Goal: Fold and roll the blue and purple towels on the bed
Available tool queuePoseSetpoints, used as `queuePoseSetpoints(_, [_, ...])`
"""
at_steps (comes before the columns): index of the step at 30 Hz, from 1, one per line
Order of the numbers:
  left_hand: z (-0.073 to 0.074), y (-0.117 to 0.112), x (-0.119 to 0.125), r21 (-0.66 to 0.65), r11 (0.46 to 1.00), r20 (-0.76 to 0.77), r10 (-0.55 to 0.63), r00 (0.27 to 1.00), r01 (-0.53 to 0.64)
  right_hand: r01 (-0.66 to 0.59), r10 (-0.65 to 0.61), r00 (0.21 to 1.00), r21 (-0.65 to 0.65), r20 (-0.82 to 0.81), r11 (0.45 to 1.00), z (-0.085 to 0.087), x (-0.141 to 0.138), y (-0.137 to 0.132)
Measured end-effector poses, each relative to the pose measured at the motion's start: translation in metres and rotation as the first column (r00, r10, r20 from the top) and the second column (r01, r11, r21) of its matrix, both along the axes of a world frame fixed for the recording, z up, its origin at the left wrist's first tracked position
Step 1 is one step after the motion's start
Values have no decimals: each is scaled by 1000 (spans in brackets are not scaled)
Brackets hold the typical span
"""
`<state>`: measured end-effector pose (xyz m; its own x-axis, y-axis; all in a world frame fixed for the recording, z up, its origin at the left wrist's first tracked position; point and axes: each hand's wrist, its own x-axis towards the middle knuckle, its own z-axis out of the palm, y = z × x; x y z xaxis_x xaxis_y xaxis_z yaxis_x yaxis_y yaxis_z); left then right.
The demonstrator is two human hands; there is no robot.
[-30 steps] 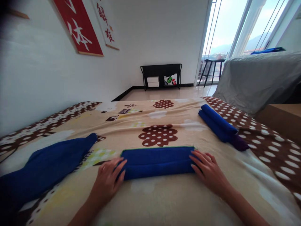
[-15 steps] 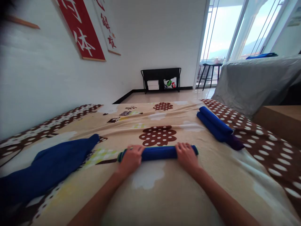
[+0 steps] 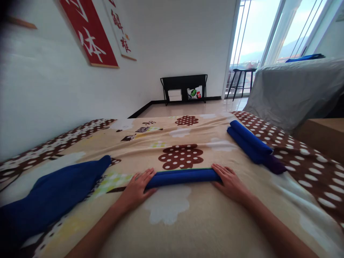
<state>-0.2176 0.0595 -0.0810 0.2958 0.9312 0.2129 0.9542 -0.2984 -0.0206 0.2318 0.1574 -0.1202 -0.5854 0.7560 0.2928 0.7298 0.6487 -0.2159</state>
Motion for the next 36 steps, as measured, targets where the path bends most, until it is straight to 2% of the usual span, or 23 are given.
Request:
queuePoseSetpoints(3, [9,0,-1,56,998,-34,-9,999,10,3,-3,1000,-7,0,1000,10,-1,3])
queuePoseSetpoints(7, [29,1,-12,28,998,-50,-53,997,55,15,-15,999,-1,34,1000,27,7,12])
queuePoseSetpoints(9, [37,7,-6,20,998,-51,-57,997,58,44,-44,998,5,52,999,35,-3,14])
queuePoseSetpoints(12, [40,24,33,24,997,-51,-72,996,73,67,-68,996,21,62,998,42,-50,10])
queuePoseSetpoints(15, [31,43,83,6,989,-42,-149,988,150,-35,34,997,16,69,999,44,-111,-1])
queuePoseSetpoints(17, [24,50,95,-14,983,-31,-186,982,186,-107,107,992,5,73,994,42,-129,-4])
queuePoseSetpoints(19, [20,49,82,-38,980,-15,-193,981,193,-146,146,987,-6,74,989,39,-119,-1])
queuePoseSetpoints(23, [19,40,17,-93,976,58,-192,980,197,-158,161,985,-52,64,986,28,-52,19])
queuePoseSetpoints(25, [18,37,-4,-109,975,85,-184,979,193,-153,156,987,-75,46,985,23,-30,28])
queuePoseSetpoints(27, [15,37,-11,-101,979,90,-167,982,176,-156,159,987,-78,24,985,18,-22,33])
queuePoseSetpoints(30, [8,38,-9,-52,991,87,-120,989,125,-140,140,990,-54,0,989,15,-25,32])
queuePoseSetpoints(33, [3,38,-11,15,999,123,-48,991,47,-69,69,997,4,-32,998,18,-27,27])
queuePoseSetpoints(36, [1,39,-20,47,999,164,-30,986,23,-38,40,998,39,-38,999,25,-24,20])
